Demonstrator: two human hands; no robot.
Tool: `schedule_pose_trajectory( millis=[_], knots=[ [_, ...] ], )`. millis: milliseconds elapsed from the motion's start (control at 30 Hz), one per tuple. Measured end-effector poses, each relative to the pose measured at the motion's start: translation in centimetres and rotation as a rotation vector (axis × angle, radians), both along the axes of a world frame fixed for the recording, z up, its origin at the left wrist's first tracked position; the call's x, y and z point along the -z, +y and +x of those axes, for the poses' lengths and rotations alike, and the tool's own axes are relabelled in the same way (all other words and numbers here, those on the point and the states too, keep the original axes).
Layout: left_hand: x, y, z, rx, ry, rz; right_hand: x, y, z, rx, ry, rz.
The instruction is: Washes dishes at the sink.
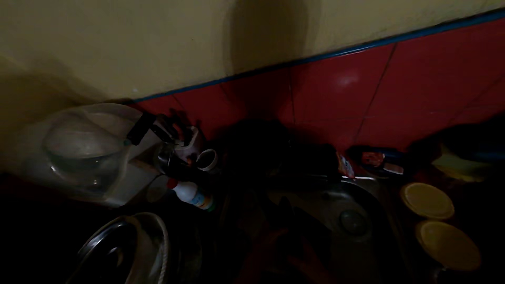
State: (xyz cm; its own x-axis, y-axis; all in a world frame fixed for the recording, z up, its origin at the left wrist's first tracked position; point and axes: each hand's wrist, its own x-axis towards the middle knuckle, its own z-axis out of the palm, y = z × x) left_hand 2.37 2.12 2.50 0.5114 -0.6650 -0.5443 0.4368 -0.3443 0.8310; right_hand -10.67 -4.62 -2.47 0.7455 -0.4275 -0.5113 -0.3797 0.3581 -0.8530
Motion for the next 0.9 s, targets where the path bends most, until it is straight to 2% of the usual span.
schedule_pose_trajectory(
  millis=[67, 200, 233, 300, 333, 367, 433, 500, 567, 633, 667, 767, 900],
  knots=[
    [1.9, -0.3, -0.2, -0.007, 0.013, 0.084, -0.7, 0.4, 0.6, 0.015, 0.104, -0.158],
    [0.6, -0.8, -1.7, -0.021, 0.007, 0.119, -1.8, 1.0, 1.1, -0.015, 0.188, -0.426],
    [-0.7, -1.1, -1.8, -0.014, -0.003, 0.171, -2.4, 1.0, 1.0, -0.041, 0.175, -0.450],
    [-6.6, -2.8, -2.8, -0.084, -0.001, 0.389, -3.1, 0.6, 0.8, -0.089, 0.157, -0.508],
    [-7.8, -2.9, -3.1, -0.115, 0.002, 0.432, -3.1, 0.3, 0.8, -0.102, 0.166, -0.541],
    [-6.4, -1.9, -2.4, -0.113, 0.035, 0.362, -2.7, -0.3, 0.8, -0.102, 0.173, -0.570],
    [-0.7, 0.2, -0.1, -0.141, 0.207, 0.111, -1.2, -1.4, 1.2, -0.039, 0.142, -0.640],
    [-0.4, 0.6, 0.3, -0.098, 0.217, 0.113, -0.3, -2.5, 1.7, -0.047, 0.078, -0.516],
    [-2.0, 1.7, 0.1, 0.094, 0.052, 0.148, 0.1, -3.2, 2.6, -0.071, -0.042, -0.209],
    [-1.0, 3.5, 0.1, 0.211, 0.083, 0.063, 1.1, -3.0, 3.7, -0.042, -0.154, 0.028],
    [-1.0, 3.6, -0.1, 0.229, 0.138, 0.058, 1.5, -2.8, 4.2, -0.016, -0.171, 0.080],
    [-0.7, 3.4, -0.3, 0.239, 0.247, 0.079, 2.5, -2.1, 5.3, 0.053, -0.105, 0.072],
    [-1.5, 3.7, -0.3, 0.231, 0.261, 0.136, 2.1, -2.4, 5.4, 0.067, -0.080, 0.021]
  ],
)
